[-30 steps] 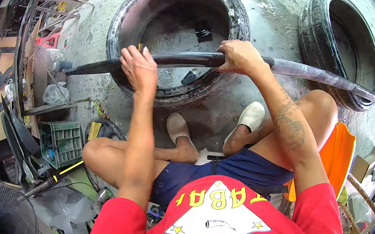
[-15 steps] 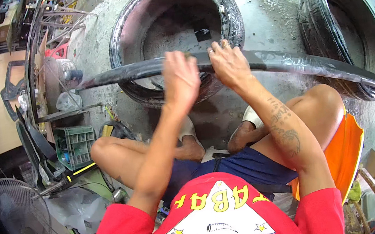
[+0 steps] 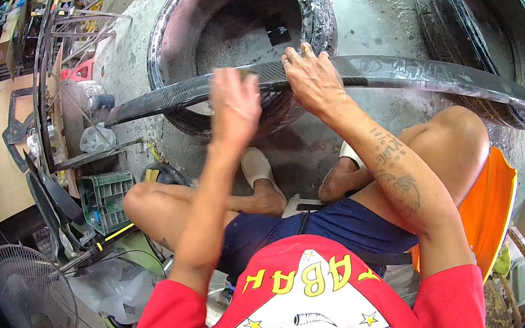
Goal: Sanding and cleaning a carbon fiber car spoiler in an automotive repair shop.
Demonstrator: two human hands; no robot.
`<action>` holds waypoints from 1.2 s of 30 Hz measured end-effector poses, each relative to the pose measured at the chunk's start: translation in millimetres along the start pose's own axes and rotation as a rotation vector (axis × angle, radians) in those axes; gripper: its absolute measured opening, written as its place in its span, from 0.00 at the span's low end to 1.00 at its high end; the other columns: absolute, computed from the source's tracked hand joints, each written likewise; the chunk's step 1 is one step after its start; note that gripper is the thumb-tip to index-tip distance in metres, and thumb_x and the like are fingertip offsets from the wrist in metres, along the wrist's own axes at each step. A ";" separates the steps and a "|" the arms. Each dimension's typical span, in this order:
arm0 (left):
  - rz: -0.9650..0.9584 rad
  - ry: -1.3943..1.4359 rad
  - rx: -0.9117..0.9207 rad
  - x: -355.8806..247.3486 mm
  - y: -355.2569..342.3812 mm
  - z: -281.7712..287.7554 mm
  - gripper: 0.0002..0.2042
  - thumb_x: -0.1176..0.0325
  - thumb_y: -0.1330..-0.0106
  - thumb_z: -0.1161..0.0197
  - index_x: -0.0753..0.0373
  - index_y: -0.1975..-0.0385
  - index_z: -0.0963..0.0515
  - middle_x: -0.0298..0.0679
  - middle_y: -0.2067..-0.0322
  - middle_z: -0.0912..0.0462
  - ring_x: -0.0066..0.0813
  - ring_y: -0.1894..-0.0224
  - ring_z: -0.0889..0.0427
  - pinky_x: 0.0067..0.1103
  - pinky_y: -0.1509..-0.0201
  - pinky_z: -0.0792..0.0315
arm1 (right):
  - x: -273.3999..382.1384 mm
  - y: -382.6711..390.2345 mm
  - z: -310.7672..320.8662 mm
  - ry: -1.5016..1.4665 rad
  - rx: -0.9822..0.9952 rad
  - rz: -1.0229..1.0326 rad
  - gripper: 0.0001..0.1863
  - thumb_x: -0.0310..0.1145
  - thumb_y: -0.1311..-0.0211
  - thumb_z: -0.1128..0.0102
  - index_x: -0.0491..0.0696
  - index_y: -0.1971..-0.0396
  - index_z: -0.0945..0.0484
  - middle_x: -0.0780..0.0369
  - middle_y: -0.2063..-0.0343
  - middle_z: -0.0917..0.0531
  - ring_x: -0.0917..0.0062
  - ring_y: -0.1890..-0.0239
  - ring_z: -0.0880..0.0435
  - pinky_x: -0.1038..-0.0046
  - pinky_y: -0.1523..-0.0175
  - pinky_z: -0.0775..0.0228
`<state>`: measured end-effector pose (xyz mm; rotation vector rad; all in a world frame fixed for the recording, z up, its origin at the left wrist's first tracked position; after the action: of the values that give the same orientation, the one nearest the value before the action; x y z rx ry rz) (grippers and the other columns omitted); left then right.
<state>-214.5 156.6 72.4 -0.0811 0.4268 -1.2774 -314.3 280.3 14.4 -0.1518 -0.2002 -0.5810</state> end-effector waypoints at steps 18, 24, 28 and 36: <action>0.222 -0.254 -0.131 164.7 -10.3 53.3 0.17 0.59 0.22 0.40 0.71 0.55 0.28 0.59 0.53 0.25 0.61 0.50 0.23 0.49 0.43 0.28 | 25.3 -31.3 30.2 -0.078 -0.036 0.005 0.40 0.46 0.54 0.15 0.47 0.40 0.20 0.61 0.44 0.21 0.58 0.36 0.23 0.58 0.39 0.23; 0.239 -0.106 -0.413 176.6 0.3 106.8 0.19 0.57 0.20 0.42 0.72 0.51 0.29 0.61 0.54 0.26 0.63 0.49 0.25 0.49 0.41 0.32 | 56.1 -92.5 38.4 -0.160 0.319 0.108 0.40 0.68 0.63 0.16 0.42 0.66 0.10 0.53 0.61 0.09 0.56 0.53 0.09 0.60 0.48 0.16; 0.173 0.060 -0.469 145.0 26.2 112.3 0.15 0.62 0.19 0.41 0.71 0.50 0.26 0.58 0.56 0.24 0.58 0.50 0.24 0.43 0.41 0.31 | 36.5 -93.7 12.3 -0.179 0.266 0.078 0.45 0.74 0.68 0.18 0.42 0.66 0.10 0.51 0.64 0.09 0.56 0.55 0.08 0.58 0.48 0.16; 0.547 0.477 -0.350 103.1 117.8 78.2 0.16 0.60 0.19 0.41 0.71 0.50 0.25 0.54 0.53 0.23 0.52 0.48 0.22 0.38 0.39 0.30 | 17.5 -38.7 21.5 -0.126 0.027 0.104 0.34 0.61 0.53 0.19 0.47 0.58 0.16 0.57 0.55 0.16 0.56 0.47 0.15 0.56 0.45 0.19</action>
<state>-57.0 81.3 82.6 0.0479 1.0074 -0.6617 -324.7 243.4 42.5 -0.1722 -0.3207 -0.4652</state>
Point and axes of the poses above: each hand's wrist, its own y-axis away from the middle knuckle, its own z-axis out of the back of the hand, x = y × z, the point moved 6 cm from there along -y, towards the middle knuckle
